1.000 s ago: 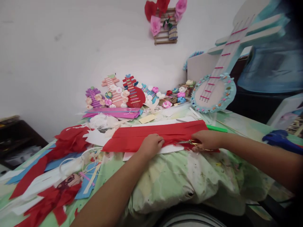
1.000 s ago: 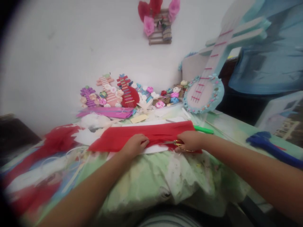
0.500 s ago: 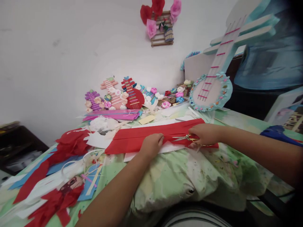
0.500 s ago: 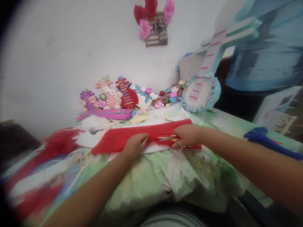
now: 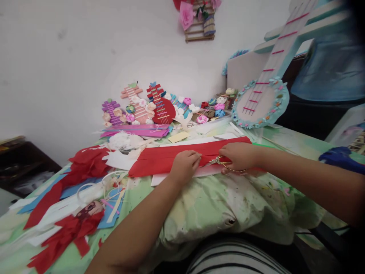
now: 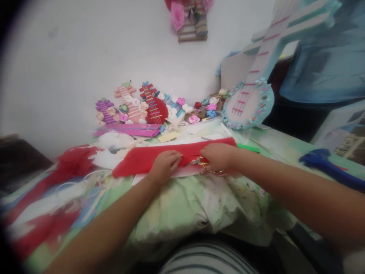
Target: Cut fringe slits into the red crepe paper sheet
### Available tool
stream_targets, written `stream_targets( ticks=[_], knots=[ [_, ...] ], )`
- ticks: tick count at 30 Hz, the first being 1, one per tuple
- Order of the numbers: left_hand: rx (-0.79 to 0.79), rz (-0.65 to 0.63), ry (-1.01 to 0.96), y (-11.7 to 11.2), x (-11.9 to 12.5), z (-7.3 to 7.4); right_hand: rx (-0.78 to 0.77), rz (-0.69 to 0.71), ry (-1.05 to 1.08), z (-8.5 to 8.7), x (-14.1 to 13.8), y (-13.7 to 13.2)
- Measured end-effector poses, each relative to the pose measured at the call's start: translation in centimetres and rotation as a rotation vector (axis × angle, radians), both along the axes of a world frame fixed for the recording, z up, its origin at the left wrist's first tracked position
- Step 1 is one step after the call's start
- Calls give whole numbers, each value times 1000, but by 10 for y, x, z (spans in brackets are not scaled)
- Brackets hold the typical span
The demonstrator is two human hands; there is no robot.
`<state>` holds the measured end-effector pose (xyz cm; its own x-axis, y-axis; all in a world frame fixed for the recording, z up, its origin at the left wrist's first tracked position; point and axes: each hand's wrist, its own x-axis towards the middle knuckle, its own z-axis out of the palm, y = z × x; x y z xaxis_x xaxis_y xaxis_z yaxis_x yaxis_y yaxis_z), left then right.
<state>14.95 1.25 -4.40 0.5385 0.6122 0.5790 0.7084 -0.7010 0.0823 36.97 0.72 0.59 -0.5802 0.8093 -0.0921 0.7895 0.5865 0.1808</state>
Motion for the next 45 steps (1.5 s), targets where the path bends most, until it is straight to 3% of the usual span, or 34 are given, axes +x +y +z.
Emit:
stream_targets(
  ticks=[5,17,26,36,45],
  knots=[
    [11,-15,-8,7,-2,-3,59,-16,26,-5,-4,0],
    [-18,-18,-36,12,-3,-10,27,-68,4,-19,-16,-4],
    [-76,5,-46,15,-4,-11,-47,-94,-14,-19,-12,-7],
    [-152,8,-62,11,-2,-6,3,-81,35,-25,-3,-8],
    [-186,-18,-126,8,-1,-4,26,-20,57,-21,-20,-9]
  ],
)
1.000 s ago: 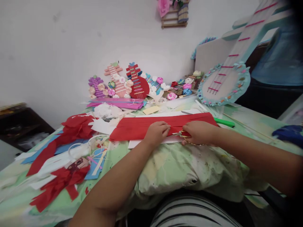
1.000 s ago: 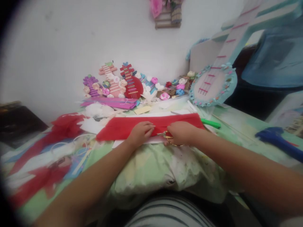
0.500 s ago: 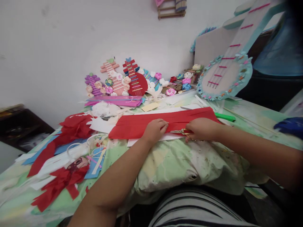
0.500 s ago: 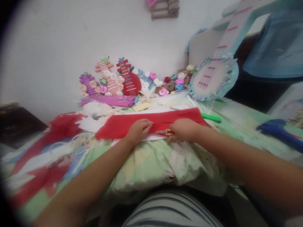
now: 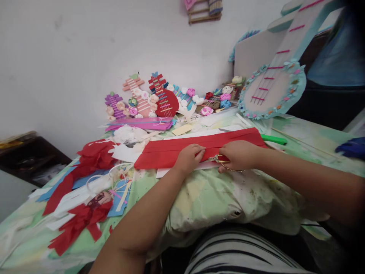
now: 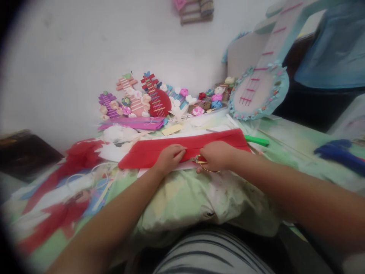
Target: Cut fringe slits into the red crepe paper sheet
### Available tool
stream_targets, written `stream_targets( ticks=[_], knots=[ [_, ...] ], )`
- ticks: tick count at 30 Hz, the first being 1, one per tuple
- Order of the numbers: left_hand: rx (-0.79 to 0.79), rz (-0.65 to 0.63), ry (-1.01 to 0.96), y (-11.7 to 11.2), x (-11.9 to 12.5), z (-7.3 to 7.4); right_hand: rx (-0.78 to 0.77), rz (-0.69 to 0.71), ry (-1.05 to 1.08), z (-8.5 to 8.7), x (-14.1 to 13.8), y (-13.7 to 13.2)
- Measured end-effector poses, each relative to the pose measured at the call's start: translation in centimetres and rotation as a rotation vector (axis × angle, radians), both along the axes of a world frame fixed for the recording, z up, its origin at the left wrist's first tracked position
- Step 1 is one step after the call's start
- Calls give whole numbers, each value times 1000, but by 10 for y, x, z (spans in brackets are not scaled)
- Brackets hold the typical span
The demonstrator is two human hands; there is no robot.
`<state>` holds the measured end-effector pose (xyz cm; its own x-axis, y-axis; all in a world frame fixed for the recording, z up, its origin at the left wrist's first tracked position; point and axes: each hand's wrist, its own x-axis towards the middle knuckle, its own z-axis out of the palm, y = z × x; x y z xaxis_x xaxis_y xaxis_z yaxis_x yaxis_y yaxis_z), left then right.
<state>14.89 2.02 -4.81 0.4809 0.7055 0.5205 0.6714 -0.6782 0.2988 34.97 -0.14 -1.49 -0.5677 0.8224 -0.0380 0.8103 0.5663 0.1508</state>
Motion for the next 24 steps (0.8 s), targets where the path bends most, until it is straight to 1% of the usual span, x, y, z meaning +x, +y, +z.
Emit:
stream_targets(
  ticks=[5,8,15,19,24],
  knots=[
    [-4,-9,-16,-1,0,2,6,-67,-3,5,-13,-3],
    [-11,-10,-18,-1,0,2,7,-93,-18,4,-17,-2],
    [-25,7,-33,-1,0,1,-4,-111,-11,4,-10,1],
    [-32,20,-42,-2,1,3,-8,-71,34,6,-6,-2],
    [-28,15,-53,-3,2,2,31,-96,29,7,-9,-6]
  ],
)
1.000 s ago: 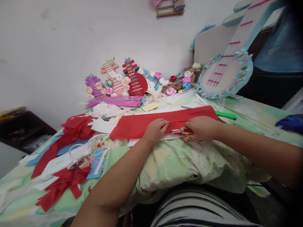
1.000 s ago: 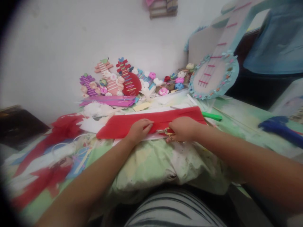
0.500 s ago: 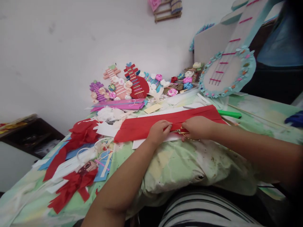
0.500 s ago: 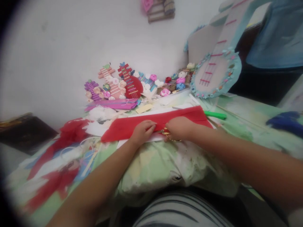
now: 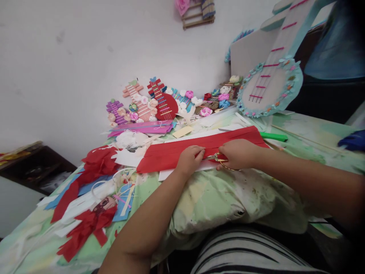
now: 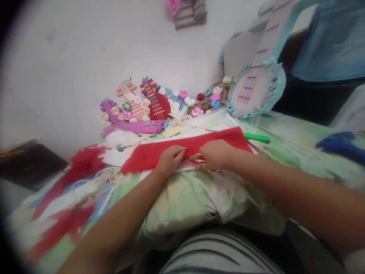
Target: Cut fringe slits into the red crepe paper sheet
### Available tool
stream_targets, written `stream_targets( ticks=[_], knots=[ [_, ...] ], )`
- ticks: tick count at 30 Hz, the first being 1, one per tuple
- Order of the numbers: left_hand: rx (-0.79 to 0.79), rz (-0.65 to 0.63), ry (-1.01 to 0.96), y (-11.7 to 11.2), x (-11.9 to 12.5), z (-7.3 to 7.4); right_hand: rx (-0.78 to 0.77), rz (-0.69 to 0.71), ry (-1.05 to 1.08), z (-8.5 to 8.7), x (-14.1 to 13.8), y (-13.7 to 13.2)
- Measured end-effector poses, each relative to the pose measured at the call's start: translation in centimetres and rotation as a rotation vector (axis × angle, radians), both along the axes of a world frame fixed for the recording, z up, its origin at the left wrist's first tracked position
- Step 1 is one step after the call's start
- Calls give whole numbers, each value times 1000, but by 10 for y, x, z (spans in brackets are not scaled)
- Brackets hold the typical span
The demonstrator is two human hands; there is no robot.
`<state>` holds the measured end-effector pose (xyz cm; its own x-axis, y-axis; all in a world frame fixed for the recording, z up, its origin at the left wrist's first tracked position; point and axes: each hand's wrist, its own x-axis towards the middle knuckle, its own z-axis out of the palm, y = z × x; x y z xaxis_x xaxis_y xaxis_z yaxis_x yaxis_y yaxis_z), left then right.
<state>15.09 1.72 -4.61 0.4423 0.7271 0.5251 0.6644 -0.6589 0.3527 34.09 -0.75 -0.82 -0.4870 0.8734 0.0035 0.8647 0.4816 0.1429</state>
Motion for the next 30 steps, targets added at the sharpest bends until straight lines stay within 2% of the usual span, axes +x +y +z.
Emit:
stream_targets(
  ticks=[14,21,30],
  knots=[
    [-28,-17,-49,0,0,1,10,31,15,-9,-21,10],
    [-53,-76,-38,-7,6,6,-18,-12,-8,-3,-23,13],
    [-86,37,-162,-3,0,4,-47,-60,-15,0,-17,7]
  ],
)
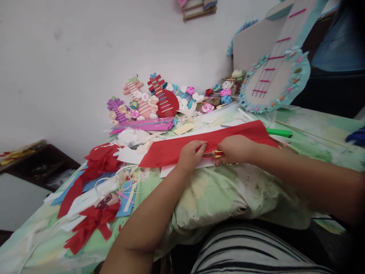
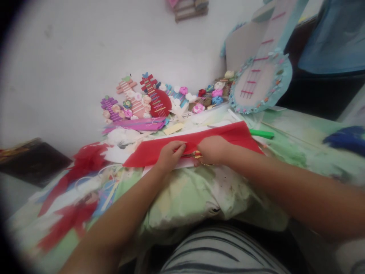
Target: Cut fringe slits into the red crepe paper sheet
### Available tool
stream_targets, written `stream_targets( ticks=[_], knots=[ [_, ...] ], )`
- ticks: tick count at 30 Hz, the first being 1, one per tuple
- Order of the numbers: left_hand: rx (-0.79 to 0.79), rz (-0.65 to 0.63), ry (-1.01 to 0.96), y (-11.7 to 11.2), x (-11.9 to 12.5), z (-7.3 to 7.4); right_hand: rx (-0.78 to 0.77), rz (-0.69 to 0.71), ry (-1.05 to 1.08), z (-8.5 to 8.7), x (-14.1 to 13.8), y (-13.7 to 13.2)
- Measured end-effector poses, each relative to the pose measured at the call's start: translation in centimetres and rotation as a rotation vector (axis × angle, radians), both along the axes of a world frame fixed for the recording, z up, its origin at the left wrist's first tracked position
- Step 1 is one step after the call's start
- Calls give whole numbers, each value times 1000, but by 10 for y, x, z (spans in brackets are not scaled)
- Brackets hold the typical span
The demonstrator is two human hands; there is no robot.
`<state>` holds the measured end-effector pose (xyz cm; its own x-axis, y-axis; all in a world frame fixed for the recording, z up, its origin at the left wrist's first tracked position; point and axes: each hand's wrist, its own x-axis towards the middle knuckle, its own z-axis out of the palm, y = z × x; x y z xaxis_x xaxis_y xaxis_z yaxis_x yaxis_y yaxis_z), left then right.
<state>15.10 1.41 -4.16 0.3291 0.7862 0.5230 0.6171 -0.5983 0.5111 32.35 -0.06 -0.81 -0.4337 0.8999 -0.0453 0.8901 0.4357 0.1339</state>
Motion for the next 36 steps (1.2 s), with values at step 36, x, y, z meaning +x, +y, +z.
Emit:
stream_targets(
  ticks=[36],
  knots=[
    [-517,216,-954,28,-21,11,-99,152,288,-19,8,40]
  ],
)
